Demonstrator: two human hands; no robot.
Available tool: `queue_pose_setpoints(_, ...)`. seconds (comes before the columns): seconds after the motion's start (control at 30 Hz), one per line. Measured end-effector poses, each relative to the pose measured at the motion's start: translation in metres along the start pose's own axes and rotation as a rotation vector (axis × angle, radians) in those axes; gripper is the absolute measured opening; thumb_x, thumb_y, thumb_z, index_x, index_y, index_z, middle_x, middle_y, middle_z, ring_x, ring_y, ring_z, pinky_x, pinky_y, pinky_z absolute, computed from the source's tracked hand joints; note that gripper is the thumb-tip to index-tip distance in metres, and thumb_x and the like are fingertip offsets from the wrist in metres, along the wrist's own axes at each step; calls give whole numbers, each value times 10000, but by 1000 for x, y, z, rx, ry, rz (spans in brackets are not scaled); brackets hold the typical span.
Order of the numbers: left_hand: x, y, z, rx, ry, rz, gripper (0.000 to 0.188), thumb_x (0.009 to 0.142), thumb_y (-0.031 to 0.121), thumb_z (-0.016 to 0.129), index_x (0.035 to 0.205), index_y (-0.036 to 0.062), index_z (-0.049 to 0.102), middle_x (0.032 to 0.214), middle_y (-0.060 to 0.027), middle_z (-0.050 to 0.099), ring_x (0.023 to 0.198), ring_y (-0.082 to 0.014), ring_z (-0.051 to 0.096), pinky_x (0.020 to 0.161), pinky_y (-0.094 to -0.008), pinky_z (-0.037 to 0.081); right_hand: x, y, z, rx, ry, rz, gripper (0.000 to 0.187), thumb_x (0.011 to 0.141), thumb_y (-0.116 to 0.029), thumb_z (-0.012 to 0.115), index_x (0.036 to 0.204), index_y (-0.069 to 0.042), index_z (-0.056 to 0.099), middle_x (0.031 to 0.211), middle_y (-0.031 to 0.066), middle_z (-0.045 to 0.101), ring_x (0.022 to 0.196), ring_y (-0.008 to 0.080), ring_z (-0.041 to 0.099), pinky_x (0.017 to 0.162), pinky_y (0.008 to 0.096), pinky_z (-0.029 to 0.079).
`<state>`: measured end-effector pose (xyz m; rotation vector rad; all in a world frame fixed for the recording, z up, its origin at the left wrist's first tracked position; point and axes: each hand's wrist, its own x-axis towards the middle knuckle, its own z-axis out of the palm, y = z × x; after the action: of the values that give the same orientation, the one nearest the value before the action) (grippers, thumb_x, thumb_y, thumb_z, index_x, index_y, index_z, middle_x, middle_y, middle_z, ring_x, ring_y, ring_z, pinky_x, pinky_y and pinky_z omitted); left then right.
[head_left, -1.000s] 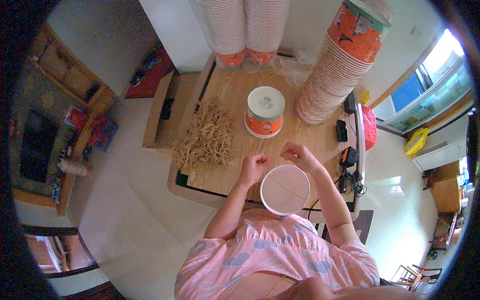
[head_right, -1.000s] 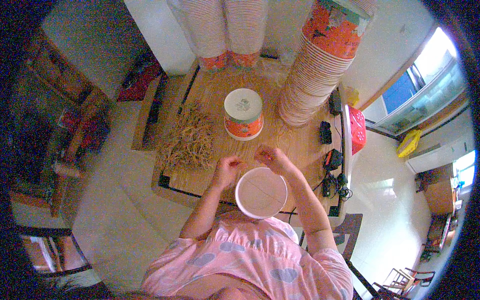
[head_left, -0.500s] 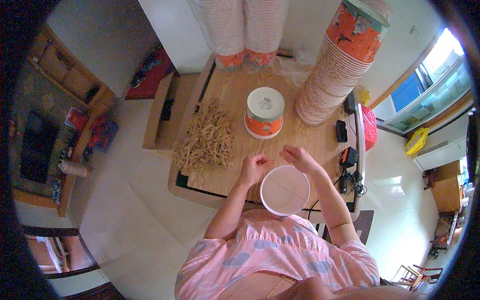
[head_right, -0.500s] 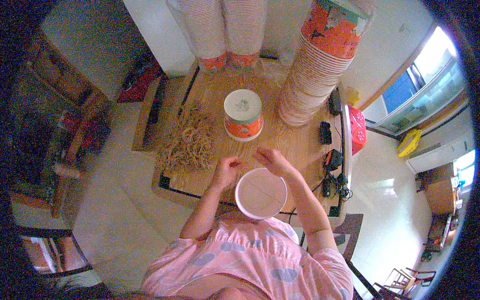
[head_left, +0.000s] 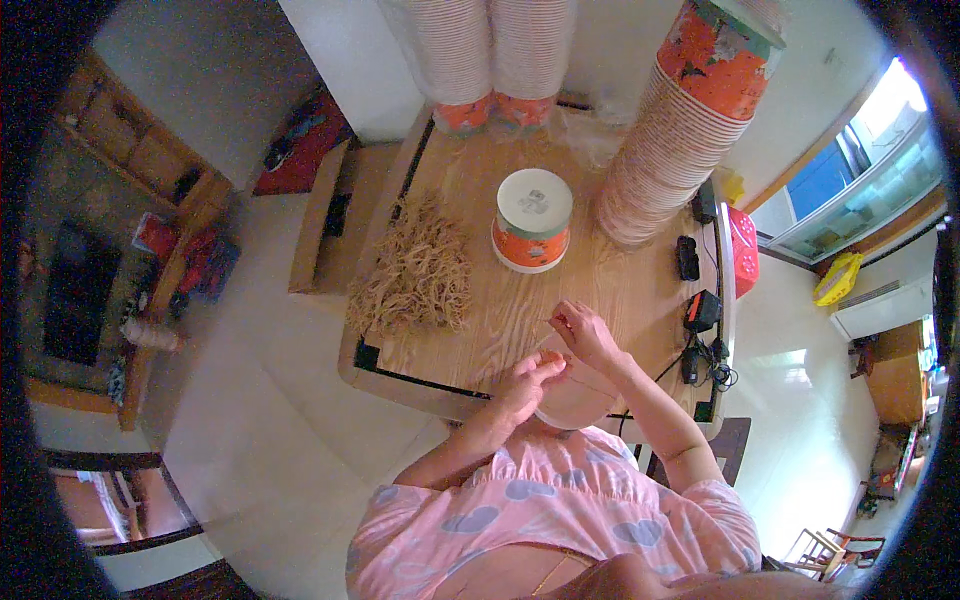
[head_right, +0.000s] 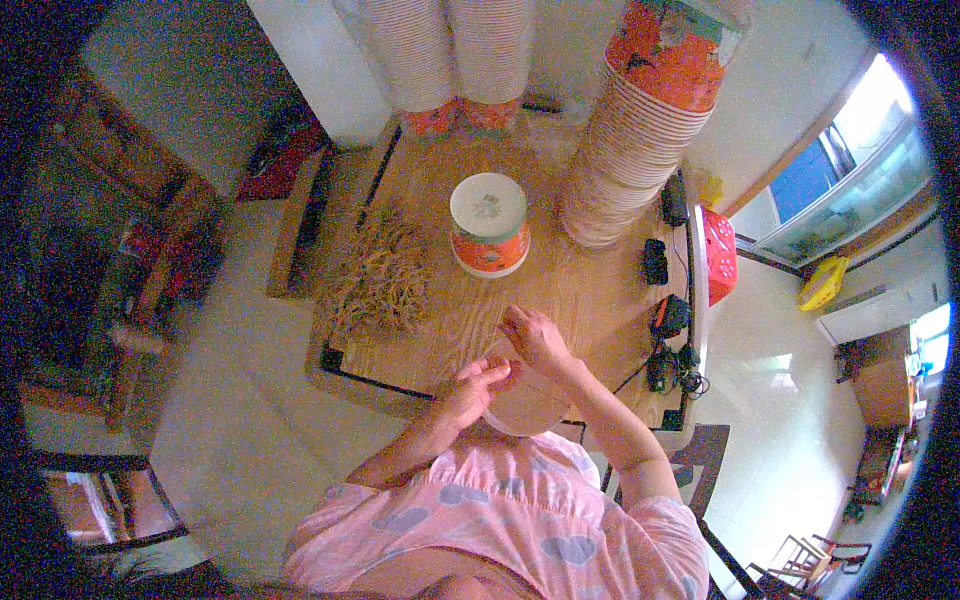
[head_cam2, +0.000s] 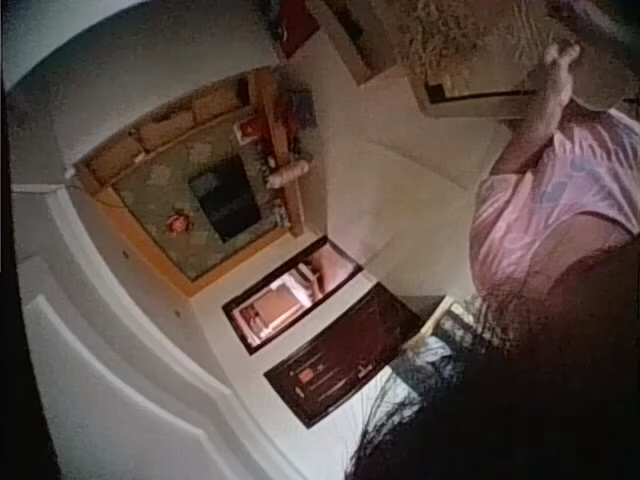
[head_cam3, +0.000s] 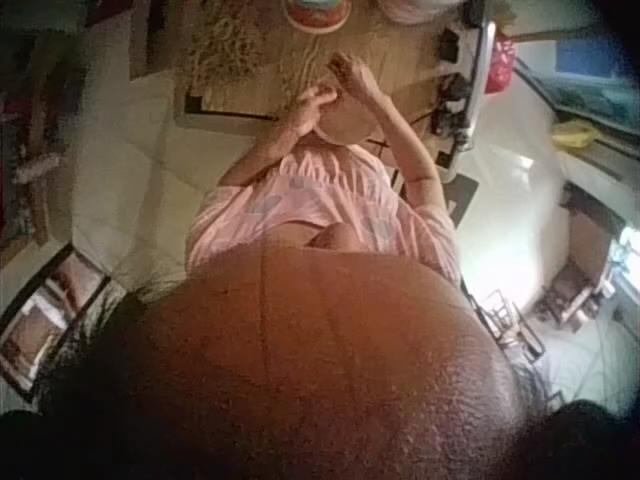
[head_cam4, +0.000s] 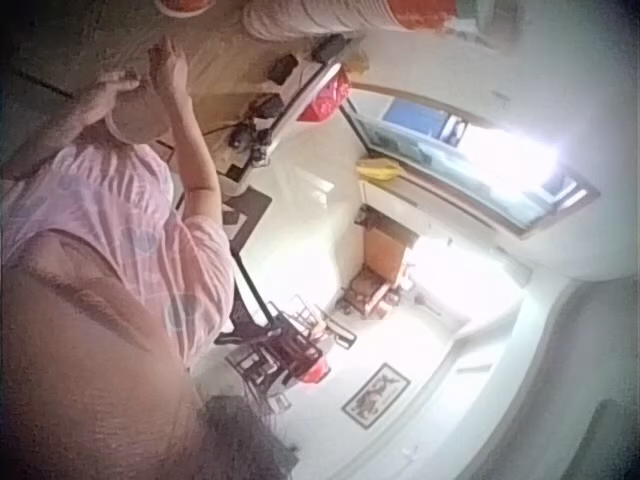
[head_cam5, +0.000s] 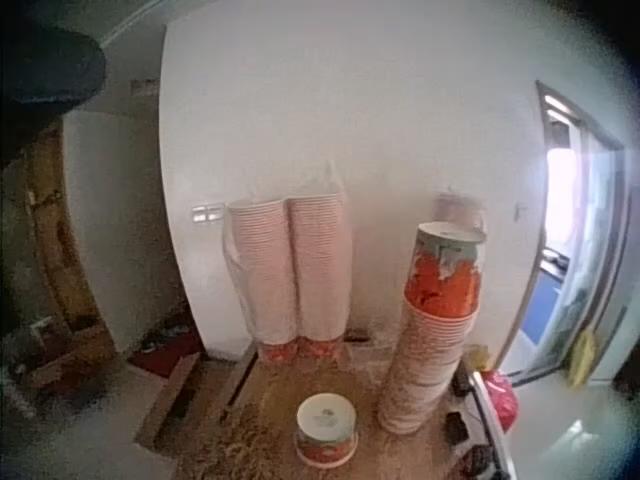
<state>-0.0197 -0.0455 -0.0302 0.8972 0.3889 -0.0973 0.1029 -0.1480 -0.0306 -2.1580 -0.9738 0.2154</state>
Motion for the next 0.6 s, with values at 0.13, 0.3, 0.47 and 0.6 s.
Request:
queue_pose_setpoints(0.13,23,-64,-25,-319,206,-325,140,750,51,578,879,100,559,825,9,565,758,-84,524,662,-209,419,0,-4,1,-45,6,-12,135,812,-146,533,795,-25,475,750,145,521,734,337,522,622,400,430)
queue_pose_setpoints(0.3,42,-55,-6,-348,268,-219,55,796,154,545,837,122,564,702,50,531,616,-68,482,538,-194,368,-6,1,2,-50,-34,36,139,811,-161,533,803,-31,483,752,143,533,732,336,531,625,399,434)
queue_pose_setpoints(0.47,27,-17,-9,-388,17,-215,171,846,260,506,831,102,568,599,40,487,498,-80,435,461,-203,343,-8,-4,0,-67,-5,-48,135,808,-159,534,798,-30,493,756,133,540,731,330,538,625,394,439)
queue_pose_setpoints(0.6,20,42,-6,319,-71,15,287,869,318,484,716,87,558,556,50,452,451,-45,372,417,-179,285,-9,4,4,-21,-38,-83,136,796,-182,527,825,-49,531,764,147,558,703,347,539,623,421,441)
